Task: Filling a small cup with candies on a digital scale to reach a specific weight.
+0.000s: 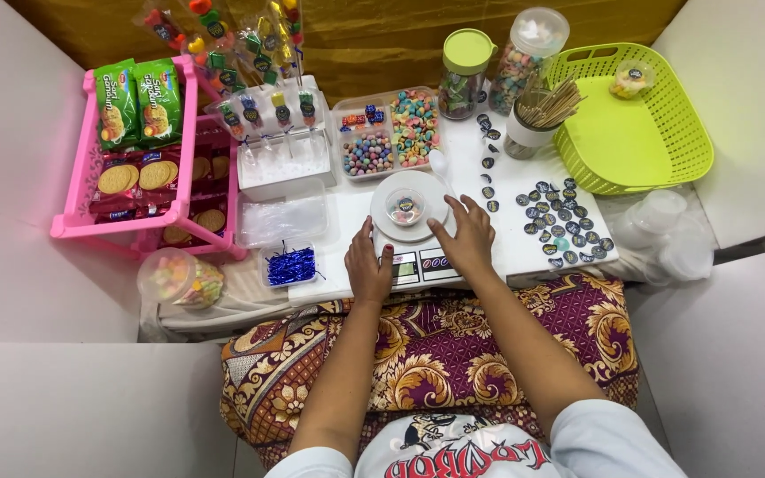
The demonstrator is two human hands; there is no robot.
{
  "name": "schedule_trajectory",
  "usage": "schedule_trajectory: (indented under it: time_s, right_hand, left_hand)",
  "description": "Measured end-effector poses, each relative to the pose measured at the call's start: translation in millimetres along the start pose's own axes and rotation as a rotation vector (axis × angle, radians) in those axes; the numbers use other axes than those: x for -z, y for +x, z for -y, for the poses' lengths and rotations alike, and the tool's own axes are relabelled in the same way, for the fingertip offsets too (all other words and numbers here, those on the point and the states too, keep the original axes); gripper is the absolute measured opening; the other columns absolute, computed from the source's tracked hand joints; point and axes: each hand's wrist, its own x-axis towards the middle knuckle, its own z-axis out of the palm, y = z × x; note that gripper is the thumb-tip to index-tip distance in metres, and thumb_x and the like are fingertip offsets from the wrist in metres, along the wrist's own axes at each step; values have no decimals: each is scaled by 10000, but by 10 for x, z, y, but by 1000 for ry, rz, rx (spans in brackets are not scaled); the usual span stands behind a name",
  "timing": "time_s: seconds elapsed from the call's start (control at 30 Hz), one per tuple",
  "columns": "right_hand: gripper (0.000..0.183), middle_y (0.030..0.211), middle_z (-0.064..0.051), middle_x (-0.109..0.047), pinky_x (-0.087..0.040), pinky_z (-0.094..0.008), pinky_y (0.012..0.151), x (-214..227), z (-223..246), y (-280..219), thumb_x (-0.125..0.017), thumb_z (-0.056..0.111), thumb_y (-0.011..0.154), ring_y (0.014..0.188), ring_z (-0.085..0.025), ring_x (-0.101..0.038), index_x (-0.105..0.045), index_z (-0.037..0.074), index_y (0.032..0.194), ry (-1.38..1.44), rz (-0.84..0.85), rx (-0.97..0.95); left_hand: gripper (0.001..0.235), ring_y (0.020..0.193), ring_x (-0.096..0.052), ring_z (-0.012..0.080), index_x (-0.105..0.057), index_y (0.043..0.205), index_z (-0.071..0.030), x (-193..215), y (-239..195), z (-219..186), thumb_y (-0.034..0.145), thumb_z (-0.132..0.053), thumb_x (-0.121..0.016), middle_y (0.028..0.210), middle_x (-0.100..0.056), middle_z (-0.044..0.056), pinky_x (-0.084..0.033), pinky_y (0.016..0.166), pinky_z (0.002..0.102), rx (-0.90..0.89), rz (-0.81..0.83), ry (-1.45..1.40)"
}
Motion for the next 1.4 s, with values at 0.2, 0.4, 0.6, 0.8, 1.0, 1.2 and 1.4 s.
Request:
schedule_trajectory:
  time_s: [0.2,0.4,0.6,0.8,1.0,1.2,1.4]
  right_hand:
    - [494,1294,-138,-624,-545,-447,888,-323,-101,461,-653,464,1002,1050,-309,-675,-641,185,1410,216,1,28]
    - [280,1069,-100,-768,-609,-298,662,-416,-246,657,-761,218,859,769,-176,-769,-772,138,1128,465,34,-36]
    - [295,939,-199,-717,-658,-328,609,365,-574,651,-743,76,864,656,-235,-736,-709,-45,1131,764,20,-128]
    - [301,978,-151,-694,-671,-320,623,1703,-1395,881,-748,155,930,684,-198,-714,-673,-10,1170,716,-256,-154]
    - [201,906,-226,-681,-691,-344,568,2131,-2100,1527,-699,78,965,653,-287,-741,-670,-62,1107,475,-434,-167]
    - [184,841,-240,-677,-702,-345,539,1889,-2486,2338,-690,52,903,657,-314,-753,-688,-67,1043,537,-423,-321]
    - [298,897,-156,-733,-671,-294,529,2025,-2351,2926,-714,55,937,546,-213,-728,-595,87,1208,808,-432,-766]
  left_hand:
    - [720,1282,-495,301,-268,1595,-234,37,-3,-38,1015,-660,-258,1410,-462,69,-314,1102,535,10,8,-36]
    - [743,1292,-489,277,-276,1591,-249,8,4,-2,999,-695,-228,1414,-461,51,-303,1113,519,23,15,-25]
    - [732,1222,-555,254,-282,1589,-256,6,19,9,1008,-692,-200,1400,-497,38,-328,1097,524,57,1,-81]
    - [547,909,-720,307,-450,1509,-189,42,142,45,1070,-494,-336,1204,-691,91,-508,878,479,93,-111,-208]
    - [529,892,-684,249,-439,1508,-224,68,142,-96,1068,-494,-322,1261,-630,56,-441,958,483,101,-71,-63]
    - [663,939,-680,268,-405,1521,-208,88,163,-109,1032,-619,-228,1272,-594,65,-420,967,494,116,-44,-28]
    - [643,902,-688,197,-513,1449,-187,72,170,-177,976,-594,-359,1271,-682,26,-403,987,446,150,-86,-80]
